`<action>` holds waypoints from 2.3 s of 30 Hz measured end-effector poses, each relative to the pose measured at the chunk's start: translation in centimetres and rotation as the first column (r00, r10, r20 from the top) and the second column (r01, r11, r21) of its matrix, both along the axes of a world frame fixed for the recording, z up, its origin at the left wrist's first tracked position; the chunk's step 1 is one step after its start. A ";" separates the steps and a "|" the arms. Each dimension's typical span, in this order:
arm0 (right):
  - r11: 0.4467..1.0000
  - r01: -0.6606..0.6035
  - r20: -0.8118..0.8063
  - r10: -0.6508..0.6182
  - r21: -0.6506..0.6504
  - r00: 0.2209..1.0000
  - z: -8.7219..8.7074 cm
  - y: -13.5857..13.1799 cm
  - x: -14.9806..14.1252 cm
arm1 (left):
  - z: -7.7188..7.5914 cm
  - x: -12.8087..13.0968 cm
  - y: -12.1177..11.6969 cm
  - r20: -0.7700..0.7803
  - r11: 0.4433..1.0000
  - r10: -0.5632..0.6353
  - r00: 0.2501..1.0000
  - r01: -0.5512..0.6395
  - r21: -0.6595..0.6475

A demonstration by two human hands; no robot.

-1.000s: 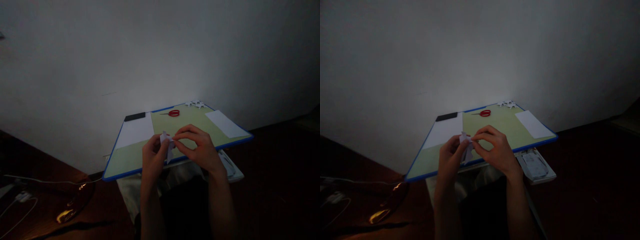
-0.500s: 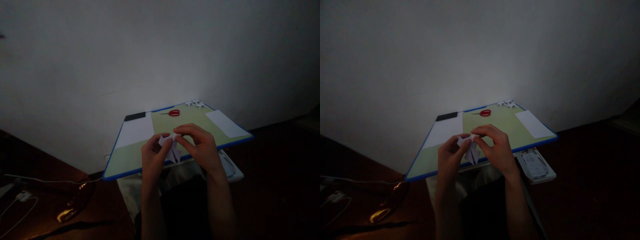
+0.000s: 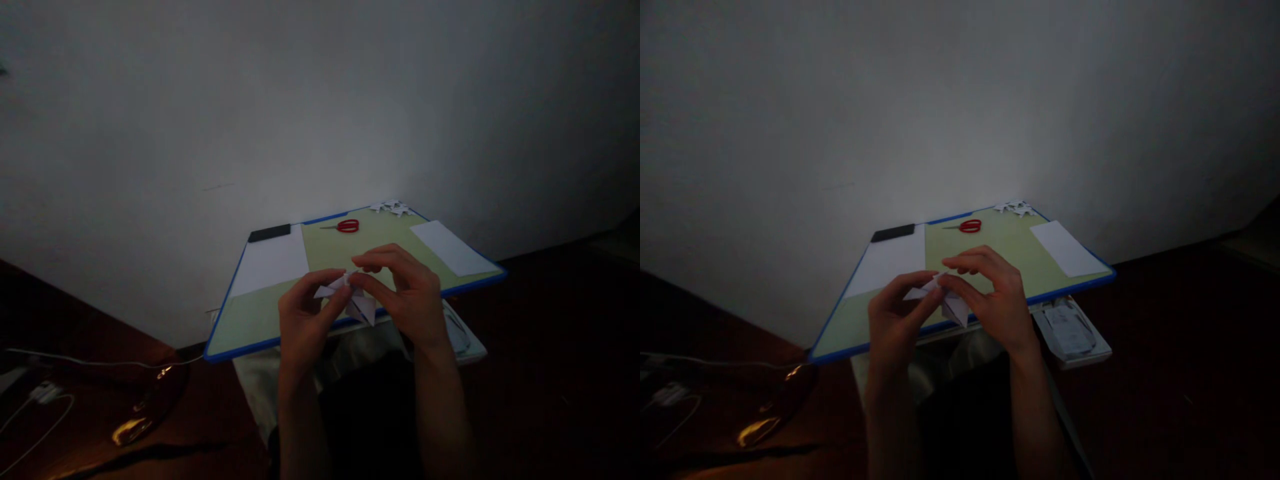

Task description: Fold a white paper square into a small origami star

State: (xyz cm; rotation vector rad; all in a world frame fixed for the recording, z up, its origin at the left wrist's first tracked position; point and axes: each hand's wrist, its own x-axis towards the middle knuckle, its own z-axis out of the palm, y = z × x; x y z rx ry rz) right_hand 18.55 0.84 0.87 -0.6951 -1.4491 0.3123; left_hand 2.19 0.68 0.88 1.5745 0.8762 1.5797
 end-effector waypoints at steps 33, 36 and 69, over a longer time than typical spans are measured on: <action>0.967 -0.007 0.093 -0.018 0.256 0.995 0.2 -0.6 0.7 | 0.4 -0.3 -0.6 -0.167 0.937 0.129 0.977 -0.065 0.344; 0.965 -0.007 0.100 -0.019 0.261 0.995 -0.1 -0.5 1.0 | 0.7 -0.2 -0.8 -0.230 0.915 0.130 0.964 -0.028 0.402; 0.972 0.020 0.046 -0.032 0.236 0.998 -0.2 -0.5 0.0 | 0.7 -0.2 -1.5 -0.247 0.902 0.142 0.958 -0.023 0.432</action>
